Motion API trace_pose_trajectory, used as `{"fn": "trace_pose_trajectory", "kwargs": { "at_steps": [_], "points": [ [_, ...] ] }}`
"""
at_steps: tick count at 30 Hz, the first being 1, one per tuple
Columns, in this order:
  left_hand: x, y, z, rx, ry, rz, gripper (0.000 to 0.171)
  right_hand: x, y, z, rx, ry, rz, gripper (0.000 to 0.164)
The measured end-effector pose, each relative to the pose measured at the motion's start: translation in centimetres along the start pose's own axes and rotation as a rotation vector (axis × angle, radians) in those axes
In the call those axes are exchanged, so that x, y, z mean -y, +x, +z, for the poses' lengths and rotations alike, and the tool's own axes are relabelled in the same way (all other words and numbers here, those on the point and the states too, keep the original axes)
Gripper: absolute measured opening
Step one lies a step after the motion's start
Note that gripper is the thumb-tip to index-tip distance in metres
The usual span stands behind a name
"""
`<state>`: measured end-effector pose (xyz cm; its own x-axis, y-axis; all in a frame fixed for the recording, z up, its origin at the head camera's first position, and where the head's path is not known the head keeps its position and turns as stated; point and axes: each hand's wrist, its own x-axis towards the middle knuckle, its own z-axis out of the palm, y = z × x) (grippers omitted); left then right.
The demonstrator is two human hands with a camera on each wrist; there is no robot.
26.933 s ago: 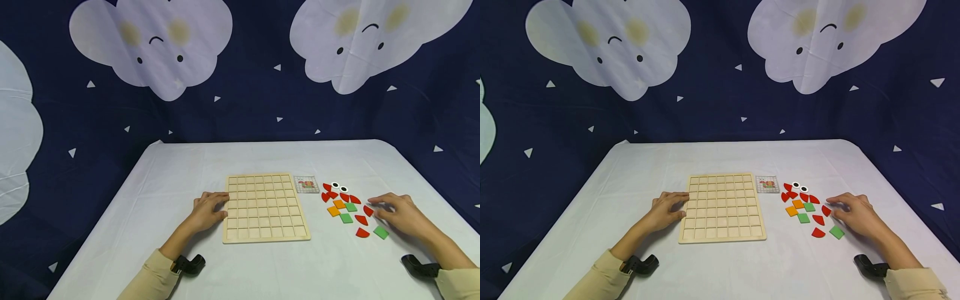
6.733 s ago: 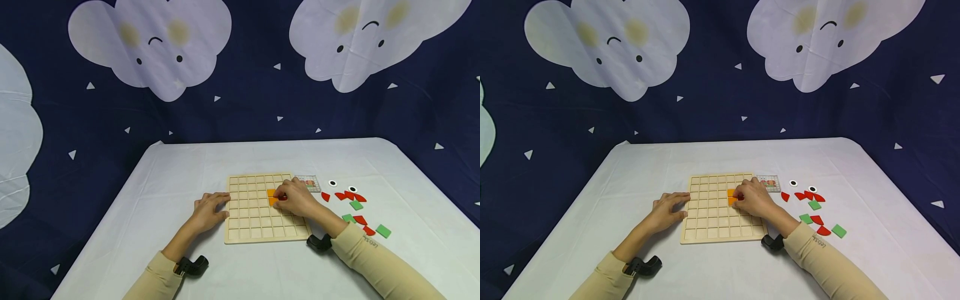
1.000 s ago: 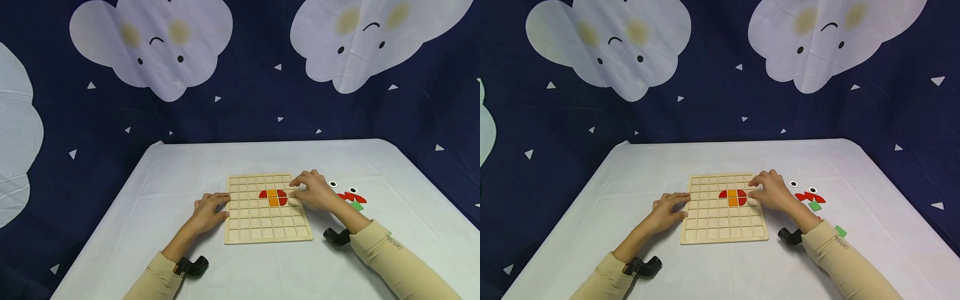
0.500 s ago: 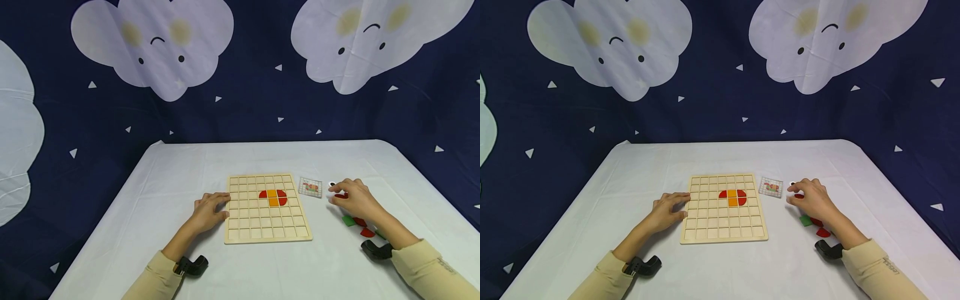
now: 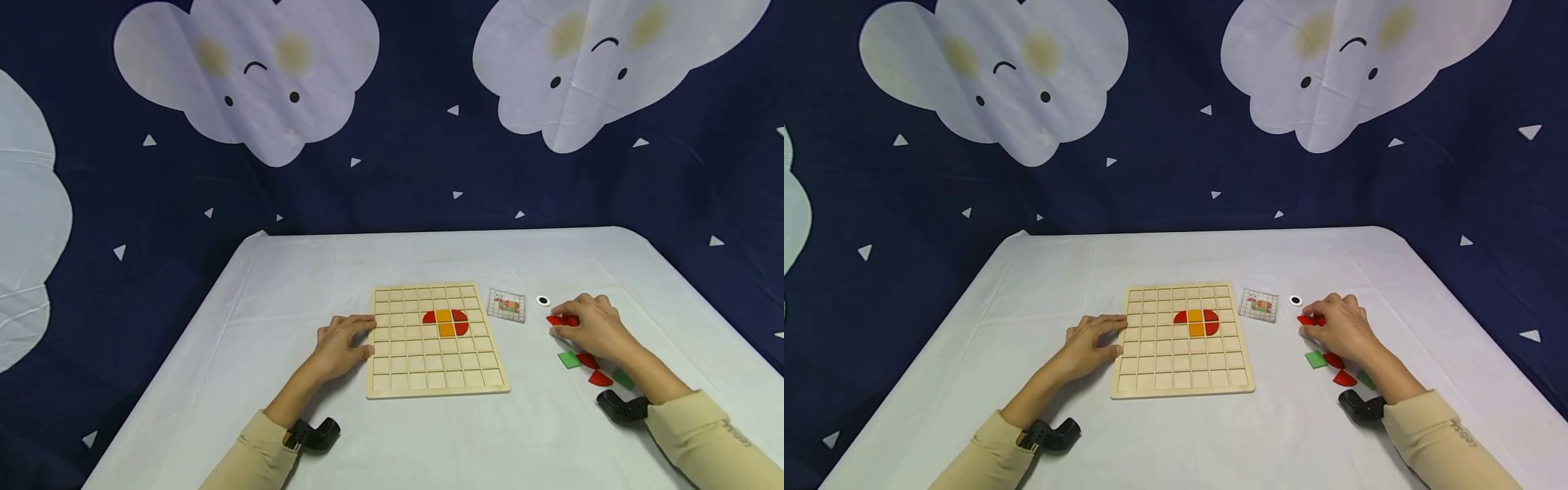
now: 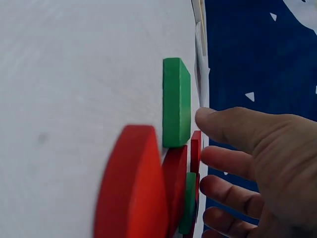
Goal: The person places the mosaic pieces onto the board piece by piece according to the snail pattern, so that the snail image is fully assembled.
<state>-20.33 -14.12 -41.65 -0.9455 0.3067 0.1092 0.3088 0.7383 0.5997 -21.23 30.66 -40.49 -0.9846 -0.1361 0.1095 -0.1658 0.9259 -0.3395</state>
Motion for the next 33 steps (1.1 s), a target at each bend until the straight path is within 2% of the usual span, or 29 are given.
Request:
{"fn": "trace_pose_trajectory", "kwargs": {
  "at_steps": [12, 20, 24, 33],
  "points": [
    [0.1, 0.0, 0.0, -0.003, -0.001, 0.01, 0.045, 0.9, -0.7, 0.2, -0.004, 0.0, -0.058, 0.031],
    [0.1, 0.0, 0.0, -0.002, 0.002, 0.011, 0.045, 0.4, -1.4, -0.2, -0.051, -0.016, -0.001, 0.038],
    [0.1, 0.0, 0.1, -0.003, 0.003, 0.012, 0.045, -0.1, -1.9, -0.3, -0.063, -0.014, 0.018, 0.035],
    [0.2, 0.1, 0.1, 0.003, -0.006, 0.014, 0.045, -0.2, -1.8, -0.1, -0.039, -0.003, 0.026, 0.032]
  ]
}}
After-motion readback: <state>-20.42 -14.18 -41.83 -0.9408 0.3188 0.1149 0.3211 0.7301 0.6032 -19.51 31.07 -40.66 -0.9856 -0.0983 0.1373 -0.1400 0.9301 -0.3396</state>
